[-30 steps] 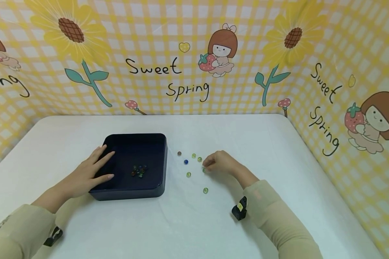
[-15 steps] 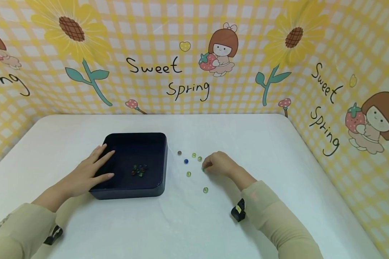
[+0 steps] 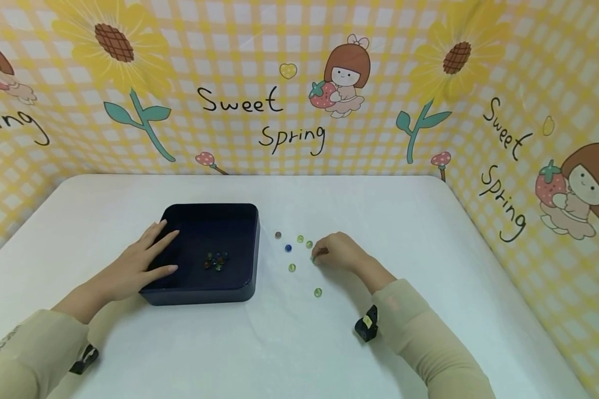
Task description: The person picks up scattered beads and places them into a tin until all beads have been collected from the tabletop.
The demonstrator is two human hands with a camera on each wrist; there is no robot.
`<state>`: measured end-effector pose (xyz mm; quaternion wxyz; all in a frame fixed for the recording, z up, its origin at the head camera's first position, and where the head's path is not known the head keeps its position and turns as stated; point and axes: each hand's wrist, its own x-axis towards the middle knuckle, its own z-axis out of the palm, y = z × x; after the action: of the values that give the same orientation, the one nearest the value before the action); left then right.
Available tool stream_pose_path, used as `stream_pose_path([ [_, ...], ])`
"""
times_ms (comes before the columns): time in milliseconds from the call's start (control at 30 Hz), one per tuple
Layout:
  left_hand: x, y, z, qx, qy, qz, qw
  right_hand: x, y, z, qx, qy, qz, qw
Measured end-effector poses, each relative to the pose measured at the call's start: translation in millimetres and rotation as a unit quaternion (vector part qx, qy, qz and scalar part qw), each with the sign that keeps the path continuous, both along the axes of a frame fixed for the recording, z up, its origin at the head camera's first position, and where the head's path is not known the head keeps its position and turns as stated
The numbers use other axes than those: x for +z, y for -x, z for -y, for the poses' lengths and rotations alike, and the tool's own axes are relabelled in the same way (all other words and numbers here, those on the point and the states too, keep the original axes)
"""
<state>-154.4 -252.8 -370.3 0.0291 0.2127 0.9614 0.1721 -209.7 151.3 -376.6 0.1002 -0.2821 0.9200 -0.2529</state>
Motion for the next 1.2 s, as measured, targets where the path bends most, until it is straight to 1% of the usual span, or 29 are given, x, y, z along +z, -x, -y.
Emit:
stream_pose_path([
  [233, -1.6, 0.6, 0, 0.002, -0.001, 0.001, 1.0, 3.3, 2.5, 7, -0.001, 0.055, 0.005, 0.998],
  [467, -2.7, 1.0, 1, 0.001, -0.003, 0.001, 1.0, 12.0, 1.4, 22, 0.017, 0.109, 0.023, 0.994],
  [567, -1.9, 0.4, 0, 0.002, -0.004, 0.002, 1.0, 15.1, 0.9, 30, 0.023, 0.122, 0.028, 0.992],
  [767, 0.2, -0.5, -1, 0.004, -0.005, 0.003, 1.0, 20.2, 1.5, 46, 0.048, 0.147, 0.034, 0.987],
  [1000, -2.2, -0.2, -1, 0.0, -0.01, -0.005, 0.9999, 24.2, 3.9, 64, 0.052, 0.179, 0.069, 0.98],
  [1067, -2.7, -0.3, -1, 0.001, -0.011, -0.01, 0.9999, 25.1, 5.0, 70, 0.055, 0.183, 0.072, 0.979],
  [1200, -3.4, 0.4, 0, 0.0, -0.014, -0.022, 0.9997, 26.3, 7.3, 83, 0.066, 0.189, 0.059, 0.978],
])
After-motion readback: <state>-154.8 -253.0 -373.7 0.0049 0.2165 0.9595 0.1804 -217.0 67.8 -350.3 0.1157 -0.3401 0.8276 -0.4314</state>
